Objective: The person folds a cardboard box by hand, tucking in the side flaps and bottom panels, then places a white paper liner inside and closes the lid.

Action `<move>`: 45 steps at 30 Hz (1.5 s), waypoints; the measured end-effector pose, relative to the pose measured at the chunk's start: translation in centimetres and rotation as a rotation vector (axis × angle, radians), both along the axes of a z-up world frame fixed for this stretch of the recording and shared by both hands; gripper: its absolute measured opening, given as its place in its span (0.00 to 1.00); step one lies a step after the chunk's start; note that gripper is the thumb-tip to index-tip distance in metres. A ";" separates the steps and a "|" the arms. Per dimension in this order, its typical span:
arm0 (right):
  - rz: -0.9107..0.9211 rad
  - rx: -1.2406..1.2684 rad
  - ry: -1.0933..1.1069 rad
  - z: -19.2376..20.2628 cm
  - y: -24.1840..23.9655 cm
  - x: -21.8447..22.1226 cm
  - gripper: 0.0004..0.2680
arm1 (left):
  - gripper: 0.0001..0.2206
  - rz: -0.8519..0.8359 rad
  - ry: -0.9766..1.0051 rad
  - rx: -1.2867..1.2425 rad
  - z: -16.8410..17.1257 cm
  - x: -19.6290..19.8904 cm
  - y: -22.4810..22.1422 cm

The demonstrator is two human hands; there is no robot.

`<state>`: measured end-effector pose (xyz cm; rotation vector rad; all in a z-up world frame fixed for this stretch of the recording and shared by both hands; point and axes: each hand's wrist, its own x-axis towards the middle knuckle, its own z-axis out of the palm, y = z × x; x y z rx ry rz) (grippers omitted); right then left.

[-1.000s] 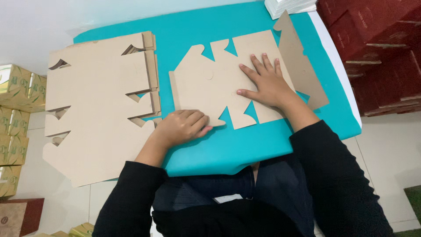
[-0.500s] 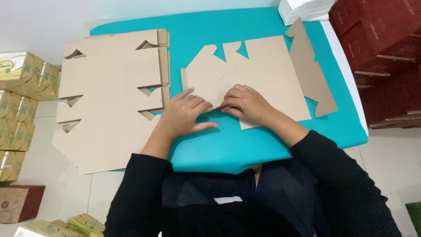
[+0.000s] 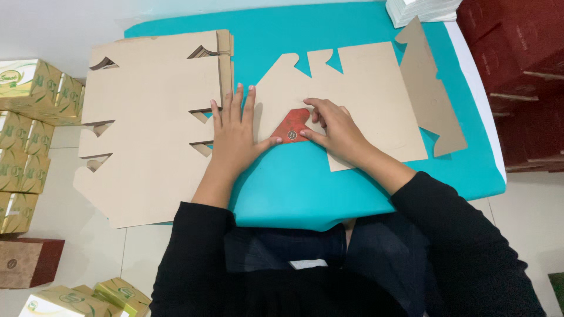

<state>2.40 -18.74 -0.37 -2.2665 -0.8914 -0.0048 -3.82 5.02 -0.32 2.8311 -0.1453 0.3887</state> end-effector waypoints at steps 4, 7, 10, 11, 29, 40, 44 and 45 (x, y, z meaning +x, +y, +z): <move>0.018 -0.136 -0.114 0.4 0.5 -0.3 0.21 | 0.51 0.013 0.030 0.001 0.2 0.0 -0.2; 0.187 -0.197 -0.536 0.3 0.9 -1.2 0.08 | 0.51 0.009 0.066 -0.020 0.7 0.0 -0.3; 0.283 -0.217 -0.661 1.0 0.7 -2.2 0.08 | 0.52 0.012 0.106 -0.042 0.7 0.1 -0.3; 0.285 -0.241 -0.679 0.8 0.5 -2.2 0.08 | 0.53 0.016 0.113 -0.053 0.6 0.1 -0.3; 0.106 -0.275 -0.191 1.5 -6.5 0.1 0.14 | 0.46 -0.049 0.105 -0.013 0.1 0.1 0.2; -0.046 -0.156 -0.167 0.0 -9.9 1.0 0.12 | 0.38 -0.416 -0.262 0.193 2.3 0.6 -7.4; 0.067 -0.100 -0.253 0.1 -9.9 0.6 0.11 | 0.35 -0.457 -0.086 0.235 0.5 3.5 -8.3; 0.116 -0.068 -0.239 0.1 -9.9 0.5 0.13 | 0.33 -0.464 -0.068 0.233 -0.3 4.4 -8.2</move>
